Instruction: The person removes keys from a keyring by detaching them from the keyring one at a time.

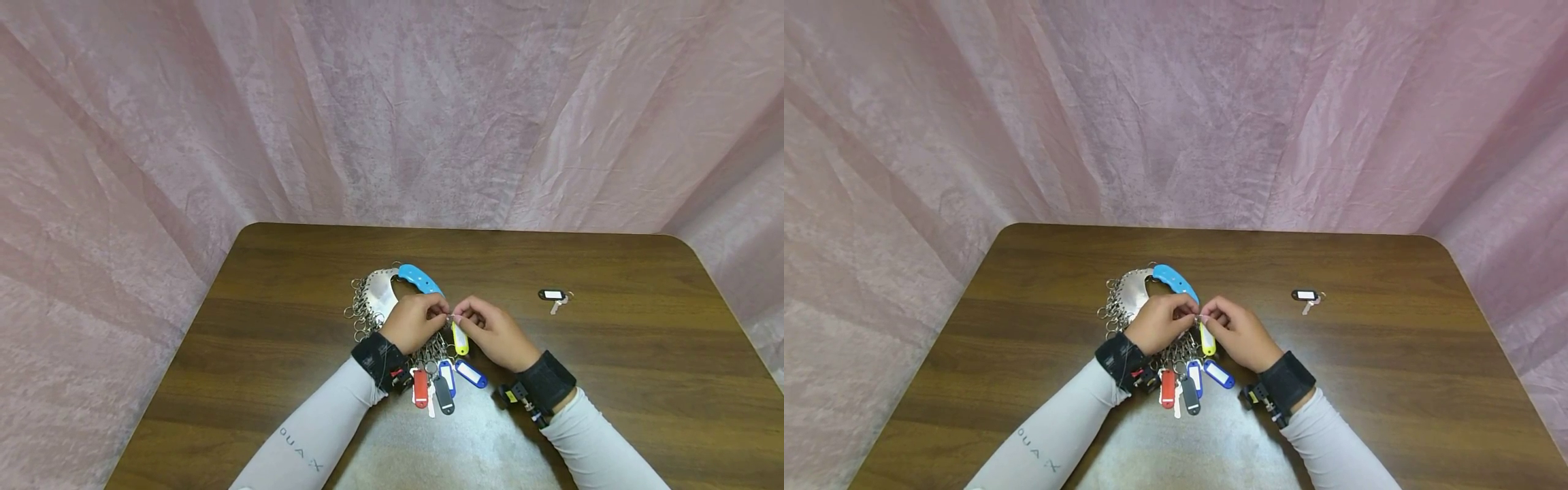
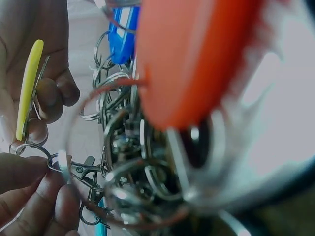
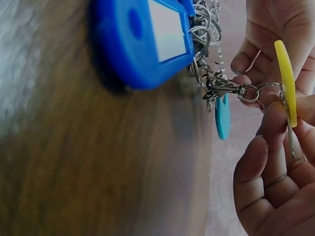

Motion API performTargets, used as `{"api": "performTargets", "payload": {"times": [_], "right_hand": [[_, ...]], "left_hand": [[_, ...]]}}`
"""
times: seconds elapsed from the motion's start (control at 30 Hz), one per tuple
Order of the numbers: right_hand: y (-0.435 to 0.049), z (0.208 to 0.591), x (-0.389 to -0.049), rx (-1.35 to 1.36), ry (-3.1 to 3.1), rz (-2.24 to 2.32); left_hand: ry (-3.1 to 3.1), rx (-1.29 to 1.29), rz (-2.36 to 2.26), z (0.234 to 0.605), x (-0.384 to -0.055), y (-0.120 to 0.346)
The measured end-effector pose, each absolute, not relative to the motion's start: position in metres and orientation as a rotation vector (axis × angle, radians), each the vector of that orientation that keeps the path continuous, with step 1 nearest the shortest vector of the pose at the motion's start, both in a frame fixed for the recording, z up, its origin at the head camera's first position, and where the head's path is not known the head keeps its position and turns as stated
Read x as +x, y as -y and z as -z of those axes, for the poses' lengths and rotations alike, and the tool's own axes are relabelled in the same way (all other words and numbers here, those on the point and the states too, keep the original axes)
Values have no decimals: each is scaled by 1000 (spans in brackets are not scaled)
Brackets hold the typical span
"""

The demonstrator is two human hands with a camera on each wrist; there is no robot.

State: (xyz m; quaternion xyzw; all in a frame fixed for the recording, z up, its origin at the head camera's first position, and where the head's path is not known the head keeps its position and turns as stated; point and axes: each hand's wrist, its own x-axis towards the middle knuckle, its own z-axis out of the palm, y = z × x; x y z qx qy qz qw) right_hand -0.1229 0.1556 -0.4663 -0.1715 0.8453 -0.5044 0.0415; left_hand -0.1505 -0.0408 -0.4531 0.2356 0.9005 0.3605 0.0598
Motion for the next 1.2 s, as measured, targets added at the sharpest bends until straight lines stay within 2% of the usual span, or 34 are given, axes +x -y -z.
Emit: {"api": "performTargets", "payload": {"times": [0.4,1.2], "right_hand": [[-153,469,-123,-665,-2626,1487],[-150,470,-125,-593,-2769,1393]], "left_hand": [[-2751,744,-1072,455,-150,40],[-2813,817,-1007,455,-151,39]]}}
